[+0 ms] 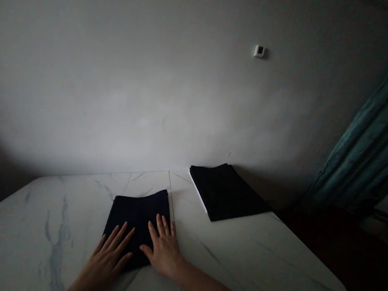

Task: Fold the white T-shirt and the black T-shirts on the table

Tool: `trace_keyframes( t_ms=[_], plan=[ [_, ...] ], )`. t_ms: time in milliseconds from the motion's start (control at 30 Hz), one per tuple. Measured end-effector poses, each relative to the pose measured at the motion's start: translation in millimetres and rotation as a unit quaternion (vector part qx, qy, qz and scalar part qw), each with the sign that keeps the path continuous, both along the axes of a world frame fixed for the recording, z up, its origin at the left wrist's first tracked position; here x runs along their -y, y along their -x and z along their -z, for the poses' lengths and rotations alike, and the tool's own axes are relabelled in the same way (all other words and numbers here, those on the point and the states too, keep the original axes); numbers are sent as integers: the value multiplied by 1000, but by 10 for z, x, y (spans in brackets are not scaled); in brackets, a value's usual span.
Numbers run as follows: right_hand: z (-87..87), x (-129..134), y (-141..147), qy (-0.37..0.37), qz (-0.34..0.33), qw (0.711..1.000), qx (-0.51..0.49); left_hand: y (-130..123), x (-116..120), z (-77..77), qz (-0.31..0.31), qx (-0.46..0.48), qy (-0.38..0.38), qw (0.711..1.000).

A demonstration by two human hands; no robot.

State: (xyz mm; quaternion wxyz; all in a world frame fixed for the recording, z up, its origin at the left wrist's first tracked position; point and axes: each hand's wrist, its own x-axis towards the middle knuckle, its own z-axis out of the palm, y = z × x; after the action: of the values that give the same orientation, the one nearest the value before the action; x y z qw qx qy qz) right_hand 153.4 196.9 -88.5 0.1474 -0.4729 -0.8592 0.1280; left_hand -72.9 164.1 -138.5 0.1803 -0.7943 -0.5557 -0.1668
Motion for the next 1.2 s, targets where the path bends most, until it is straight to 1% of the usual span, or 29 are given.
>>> trace_keyframes(
  t_ms=[33,100,200,233,267,300,367,433,500,533,600,700,767,833,900,967,1000,1067,1200],
  plan=[
    [-39,-43,37,5,13,1000,-1,27,-79,-34,-3,1,9,1000],
    [-148,-201,161,-2,45,999,-6,37,-314,-167,-28,10,13,999],
    [-296,-559,381,-28,104,994,-12,-17,-743,-403,-84,24,3,996],
    [-315,-682,437,-31,124,992,-12,-29,-868,-445,-103,27,4,994],
    [-311,-793,477,-28,144,989,-10,-30,-971,-454,-123,30,8,992],
    [-286,-889,501,-21,161,987,-9,-17,-1051,-429,-144,36,14,989],
    [-188,-1027,503,-2,186,982,-14,46,-1147,-301,-179,54,26,982],
    [-75,-1102,472,9,191,981,-22,125,-1184,-139,-191,68,32,979],
    [-5,-1138,436,16,183,983,-24,182,-1202,-30,-190,72,42,978],
    [7,-1149,424,19,177,984,-22,198,-1211,-10,-193,72,52,977],
    [-10,-1155,411,24,172,985,-16,214,-1230,-25,-197,72,77,975],
    [-64,-1072,390,15,164,986,-16,235,-1190,-75,-182,66,86,977],
    [-60,-912,342,-6,151,988,-27,250,-1063,-38,-156,58,54,985],
    [-4,-672,253,-31,115,992,-45,252,-850,80,-120,48,4,992],
    [79,-402,140,-46,57,995,-60,234,-597,234,-77,37,-33,996],
    [143,-174,37,-38,10,997,-63,201,-374,350,-45,31,-44,998],
    [157,-93,-1,-27,-2,998,-62,182,-294,377,-38,31,-40,998],
    [144,-8,-40,-3,-11,998,-59,143,-207,361,-35,33,-27,999],
    [17,29,-49,31,-12,998,-50,101,-163,199,-21,32,5,999]
  ],
)
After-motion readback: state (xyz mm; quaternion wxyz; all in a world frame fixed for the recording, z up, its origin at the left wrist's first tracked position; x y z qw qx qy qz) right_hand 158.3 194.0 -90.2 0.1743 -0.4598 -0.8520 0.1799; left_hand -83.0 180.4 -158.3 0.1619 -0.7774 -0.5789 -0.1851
